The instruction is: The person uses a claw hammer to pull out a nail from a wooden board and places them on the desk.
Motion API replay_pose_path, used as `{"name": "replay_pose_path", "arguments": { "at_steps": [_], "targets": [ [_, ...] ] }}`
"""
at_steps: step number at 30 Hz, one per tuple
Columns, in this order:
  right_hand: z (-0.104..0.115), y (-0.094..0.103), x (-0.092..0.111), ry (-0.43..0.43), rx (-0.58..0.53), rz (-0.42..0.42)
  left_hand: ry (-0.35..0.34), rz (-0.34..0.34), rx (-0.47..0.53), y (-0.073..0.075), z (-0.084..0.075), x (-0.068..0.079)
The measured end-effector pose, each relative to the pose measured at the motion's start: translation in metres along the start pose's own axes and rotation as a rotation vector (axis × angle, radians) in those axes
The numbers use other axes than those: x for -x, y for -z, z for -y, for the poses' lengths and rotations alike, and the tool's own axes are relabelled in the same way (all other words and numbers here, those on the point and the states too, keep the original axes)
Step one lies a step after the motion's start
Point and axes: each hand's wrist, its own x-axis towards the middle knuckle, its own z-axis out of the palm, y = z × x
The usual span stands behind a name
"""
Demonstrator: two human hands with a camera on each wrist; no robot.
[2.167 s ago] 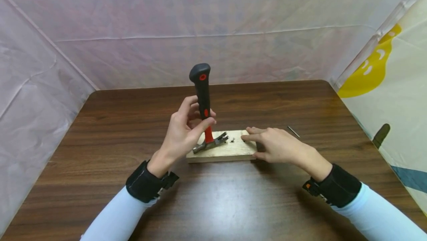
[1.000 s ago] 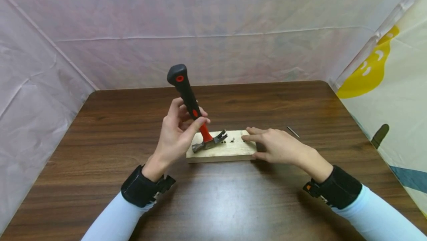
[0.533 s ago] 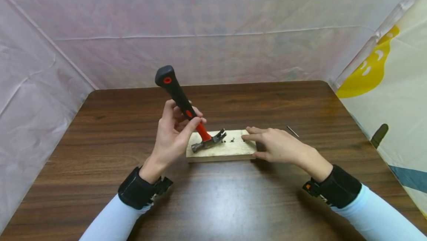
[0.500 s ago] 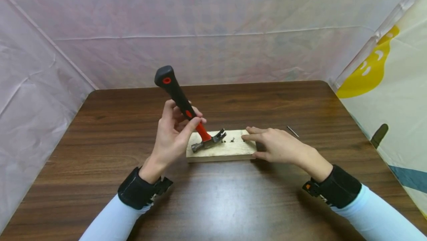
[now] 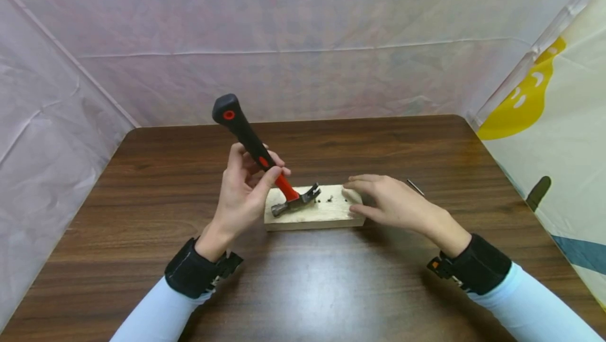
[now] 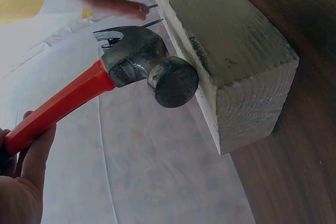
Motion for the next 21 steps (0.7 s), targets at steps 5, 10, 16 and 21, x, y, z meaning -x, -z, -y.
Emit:
{"name": "replay_pose_path", "arguments": {
  "at_steps": [5,10,16,21],
  "targets": [
    [0.001,-0.003,-0.006,0.059,-0.033,-0.137,-0.002,-0.008,0.017,0.001,0.0,0.001],
    [0.005,-0.005,-0.009,0.117,-0.082,-0.225,-0.006,-0.021,0.01,-0.001,-0.008,0.0],
    [0.007,-0.007,-0.01,0.134,-0.105,-0.243,-0.023,-0.028,0.006,-0.002,-0.012,-0.001],
    [0.008,-0.007,-0.011,0.137,-0.103,-0.235,-0.031,-0.037,0.009,0.0,0.0,0.001]
  ]
}}
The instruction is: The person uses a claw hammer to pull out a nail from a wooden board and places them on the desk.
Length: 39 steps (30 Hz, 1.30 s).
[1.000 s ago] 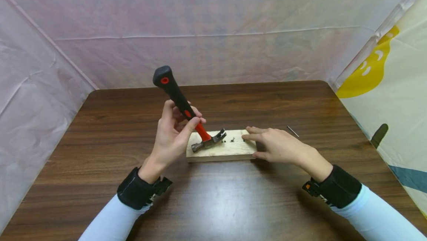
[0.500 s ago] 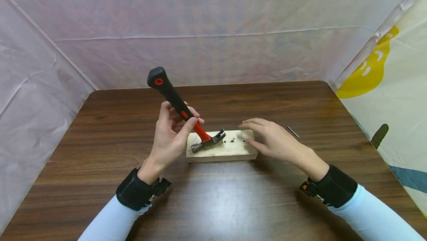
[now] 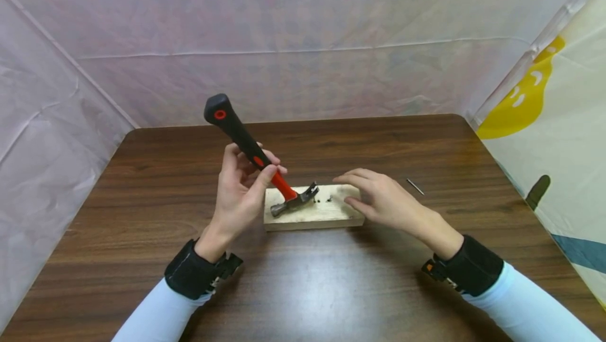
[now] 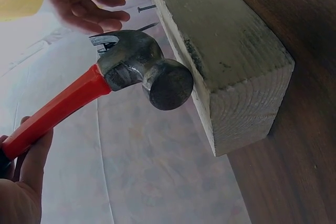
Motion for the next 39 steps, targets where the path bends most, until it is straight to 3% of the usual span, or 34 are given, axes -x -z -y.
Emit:
{"name": "replay_pose_path", "arguments": {
  "at_steps": [4,12,18,28,39],
  "targets": [
    [0.001,0.0,-0.001,0.007,-0.012,-0.001,-0.011,-0.007,0.018,0.0,0.0,-0.001],
    [0.004,-0.002,-0.002,0.008,-0.066,-0.017,-0.03,-0.012,0.015,-0.007,-0.022,-0.008],
    [0.007,-0.004,-0.006,0.042,-0.113,-0.038,-0.01,-0.009,-0.001,-0.011,-0.029,-0.01],
    [0.011,-0.005,-0.009,0.084,-0.158,-0.057,-0.036,0.008,0.04,-0.012,-0.012,-0.008],
    [0.015,-0.008,-0.009,0.111,-0.176,-0.081,-0.034,0.018,0.061,-0.013,-0.01,-0.008]
  ]
}}
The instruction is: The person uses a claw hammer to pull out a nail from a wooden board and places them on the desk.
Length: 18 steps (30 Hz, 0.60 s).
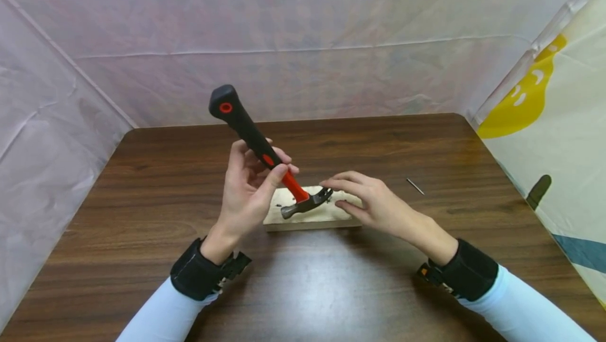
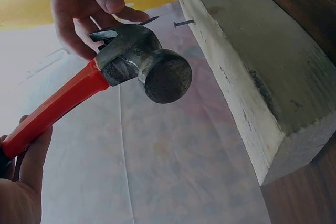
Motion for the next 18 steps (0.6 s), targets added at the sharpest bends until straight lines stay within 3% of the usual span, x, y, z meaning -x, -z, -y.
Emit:
{"name": "replay_pose_path", "arguments": {
  "at_steps": [18],
  "targets": [
    [-0.0008,-0.0049,-0.0007,0.033,-0.043,-0.033,-0.021,0.016,0.029,-0.0013,-0.0015,-0.0016]
  ]
}}
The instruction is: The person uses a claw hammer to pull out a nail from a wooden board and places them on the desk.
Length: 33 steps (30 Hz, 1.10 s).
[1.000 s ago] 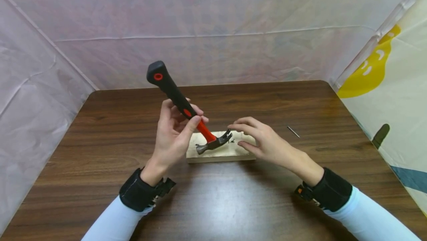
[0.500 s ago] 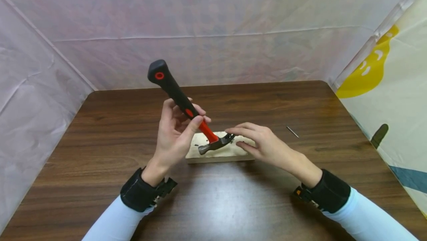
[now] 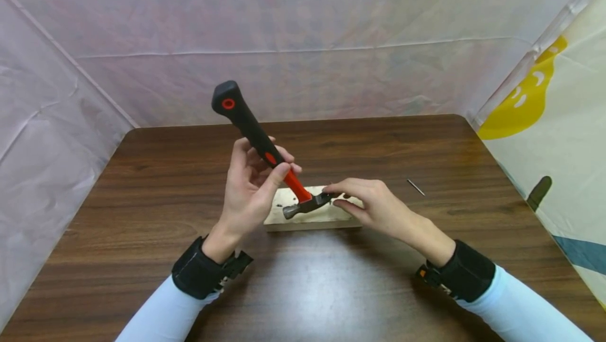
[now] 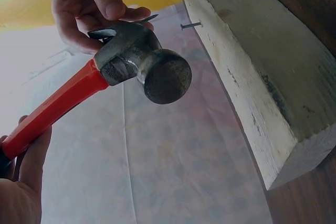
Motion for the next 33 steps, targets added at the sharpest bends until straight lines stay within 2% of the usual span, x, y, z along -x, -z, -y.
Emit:
{"name": "replay_pose_path", "arguments": {
  "at_steps": [9,20,33],
  "targets": [
    [0.003,-0.0019,-0.0013,-0.032,-0.025,-0.008,-0.003,-0.003,0.012,-0.0024,-0.002,-0.0013],
    [0.0045,-0.0049,-0.0009,-0.018,-0.023,-0.013,0.023,0.003,0.039,-0.0047,-0.0021,0.0006],
    [0.004,-0.0017,0.0009,-0.038,-0.021,-0.022,0.014,0.021,0.036,-0.0059,-0.0037,0.0013]
  ]
}}
